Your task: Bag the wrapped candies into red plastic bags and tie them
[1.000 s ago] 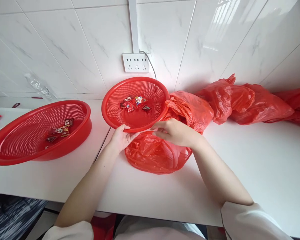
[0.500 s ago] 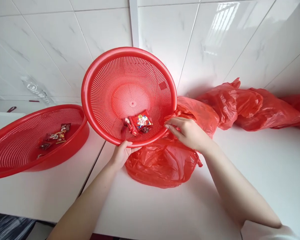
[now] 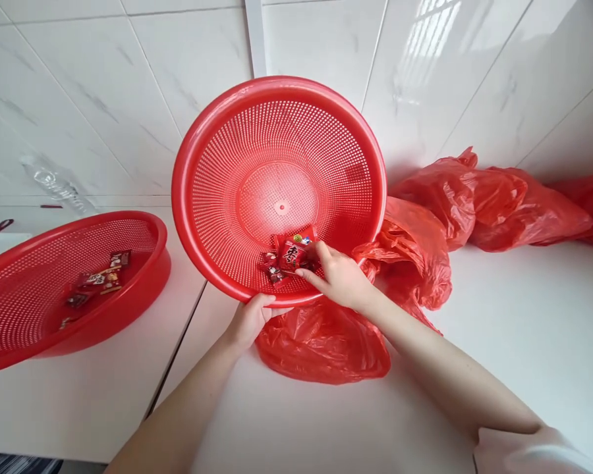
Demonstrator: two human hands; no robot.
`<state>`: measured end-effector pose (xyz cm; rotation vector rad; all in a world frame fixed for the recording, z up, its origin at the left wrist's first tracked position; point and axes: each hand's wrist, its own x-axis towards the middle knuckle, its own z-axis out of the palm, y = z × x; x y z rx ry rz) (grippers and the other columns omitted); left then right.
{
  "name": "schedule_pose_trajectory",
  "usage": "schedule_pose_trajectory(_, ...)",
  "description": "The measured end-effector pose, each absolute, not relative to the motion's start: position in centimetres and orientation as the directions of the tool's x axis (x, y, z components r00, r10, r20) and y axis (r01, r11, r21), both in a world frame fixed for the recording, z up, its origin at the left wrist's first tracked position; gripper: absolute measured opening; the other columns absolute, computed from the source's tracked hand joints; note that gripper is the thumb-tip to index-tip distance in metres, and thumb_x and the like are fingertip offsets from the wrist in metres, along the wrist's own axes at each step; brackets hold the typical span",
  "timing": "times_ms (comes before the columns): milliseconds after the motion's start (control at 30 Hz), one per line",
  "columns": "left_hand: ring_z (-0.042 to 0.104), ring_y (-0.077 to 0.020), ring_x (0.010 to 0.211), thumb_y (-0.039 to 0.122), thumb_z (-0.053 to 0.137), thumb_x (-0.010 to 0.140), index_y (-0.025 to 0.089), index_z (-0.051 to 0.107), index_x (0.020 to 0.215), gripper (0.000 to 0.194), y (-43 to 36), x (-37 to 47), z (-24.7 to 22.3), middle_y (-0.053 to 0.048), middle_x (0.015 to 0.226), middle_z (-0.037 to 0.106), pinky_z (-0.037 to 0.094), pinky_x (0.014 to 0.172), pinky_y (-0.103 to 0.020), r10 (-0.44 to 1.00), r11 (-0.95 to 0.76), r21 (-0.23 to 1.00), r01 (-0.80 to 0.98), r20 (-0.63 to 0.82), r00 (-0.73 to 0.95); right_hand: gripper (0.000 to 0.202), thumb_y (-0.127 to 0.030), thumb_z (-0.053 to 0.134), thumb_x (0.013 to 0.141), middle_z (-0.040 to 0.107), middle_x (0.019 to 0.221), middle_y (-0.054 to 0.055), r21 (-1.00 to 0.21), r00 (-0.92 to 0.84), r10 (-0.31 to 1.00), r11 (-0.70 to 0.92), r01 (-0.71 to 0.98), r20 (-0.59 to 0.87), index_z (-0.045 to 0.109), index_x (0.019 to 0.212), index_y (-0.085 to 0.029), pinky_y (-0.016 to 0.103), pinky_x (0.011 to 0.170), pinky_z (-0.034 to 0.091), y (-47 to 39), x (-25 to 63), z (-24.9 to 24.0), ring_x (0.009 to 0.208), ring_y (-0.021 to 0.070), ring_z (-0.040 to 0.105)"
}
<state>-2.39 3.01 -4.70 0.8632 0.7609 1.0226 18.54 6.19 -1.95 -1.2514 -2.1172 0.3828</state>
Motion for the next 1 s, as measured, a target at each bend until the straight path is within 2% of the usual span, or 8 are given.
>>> schedule_pose_trajectory(167, 0.055, -0.0341, 0.127, 0.017, 0.055, 0.081, 0.014, 0.065, 0.123, 0.042, 2.3, -1.4, -5.5, -0.011, 0.128, 0.066, 0.048, 0.104, -0.051, 0.940, 0.238, 0.888, -0.392, -0.110, 0.322, 0.061, -0.055, 0.060, 0.088, 0.072, 0.108, 0.009, -0.688, -0.200, 0.906, 0.415, 0.595, 0.374, 0.036, 0.133, -0.021, 0.041, 0.089, 0.050, 6.3, 17.6, -3.4, 0.099, 0.0246, 0.069)
schedule_pose_trajectory(233, 0.056, -0.0340, 0.126, 0.019, 0.056, 0.082, 0.015, 0.065, 0.123, 0.041, 2.0, -1.2, -5.9, -0.011, 0.128, 0.066, 0.048, 0.103, -0.051, 0.941, 0.239, 0.888, -0.393, -0.113, 0.318, 0.064, -0.055, 0.066, 0.082, 0.074, 0.099, 0.008, -0.652, -0.160, 0.915, 0.378, 0.657, 0.369, 0.043, 0.130, -0.021, 0.046, 0.093, 0.047, 6.4, 17.3, -3.7, 0.094, 0.0263, 0.070)
schedule_pose_trajectory(300, 0.058, -0.0346, 0.123, 0.020, 0.057, 0.082, 0.014, 0.065, 0.122, 0.041, 2.0, -1.3, -6.2, -0.012, 0.126, 0.067, 0.047, 0.103, -0.052, 0.939, 0.249, 0.886, -0.392, -0.122, 0.321, 0.051, -0.051, 0.069, 0.081, 0.075, 0.094, 0.007, -0.657, -0.151, 0.919, 0.368, 0.658, 0.364, 0.053, 0.118, -0.020, 0.047, 0.096, 0.045, 6.5, 17.2, -3.9, 0.092, 0.0257, 0.070)
schedule_pose_trajectory(400, 0.059, -0.0350, 0.121, 0.020, 0.058, 0.081, 0.012, 0.064, 0.125, 0.045, 2.3, -1.6, -6.1, -0.013, 0.121, 0.069, 0.047, 0.103, -0.052, 0.941, 0.241, 0.886, -0.397, -0.114, 0.319, 0.034, -0.042, 0.069, 0.082, 0.075, 0.094, 0.006, -0.810, -0.151, 0.932, 0.361, 0.463, 0.329, 0.058, 0.107, -0.020, 0.039, 0.091, 0.050, 7.0, 17.7, -3.8, 0.090, 0.0213, 0.071)
schedule_pose_trajectory(600, 0.058, -0.0335, 0.123, 0.017, 0.056, 0.081, 0.013, 0.060, 0.130, 0.049, 3.3, -2.1, -5.6, -0.012, 0.122, 0.069, 0.047, 0.104, -0.053, 0.949, 0.223, 0.871, -0.437, -0.092, 0.301, 0.040, -0.042, 0.078, 0.069, 0.075, 0.088, 0.007, -0.980, -0.317, 0.939, 0.171, 0.098, 0.132, 0.061, 0.096, -0.017, 0.036, 0.080, 0.057, 7.8, 20.3, -1.8, 0.084, 0.0222, 0.072)
schedule_pose_trajectory(733, 0.057, -0.0342, 0.123, 0.018, 0.057, 0.079, 0.011, 0.066, 0.119, 0.042, 3.8, -2.3, -5.9, -0.013, 0.120, 0.070, 0.045, 0.105, -0.054, 0.959, 0.224, 0.859, -0.461, -0.110, 0.261, 0.038, -0.034, 0.076, 0.073, 0.075, 0.088, 0.007, -0.956, -0.435, 0.896, 0.196, 0.218, 0.084, 0.066, 0.104, -0.015, 0.032, 0.074, 0.057, 6.9, 22.5, 1.0, 0.082, 0.0213, 0.072)
schedule_pose_trajectory(900, 0.059, -0.0362, 0.121, 0.020, 0.054, 0.080, 0.007, 0.072, 0.101, 0.031, 3.9, -2.2, -5.7, -0.016, 0.117, 0.071, 0.045, 0.104, -0.054, 0.947, 0.248, 0.856, -0.454, -0.115, 0.301, 0.039, -0.016, 0.060, 0.084, 0.075, 0.099, 0.001, -0.816, -0.787, 0.614, 0.421, 0.397, -0.066, 0.066, 0.121, -0.025, 0.026, 0.075, 0.057, 5.1, 24.0, 3.3, 0.087, 0.0170, 0.072)
schedule_pose_trajectory(1000, 0.059, -0.0353, 0.121, 0.019, 0.054, 0.080, 0.008, 0.073, 0.101, 0.030, 3.6, -2.0, -5.4, -0.014, 0.114, 0.072, 0.046, 0.104, -0.053, 0.952, 0.231, 0.865, -0.446, -0.106, 0.287, 0.038, -0.012, 0.055, 0.086, 0.073, 0.107, 0.004, -0.681, -0.733, 0.678, 0.557, 0.475, 0.043, 0.066, 0.120, -0.024, 0.029, 0.080, 0.056, 4.8, 23.1, 2.6, 0.093, 0.0177, 0.070)
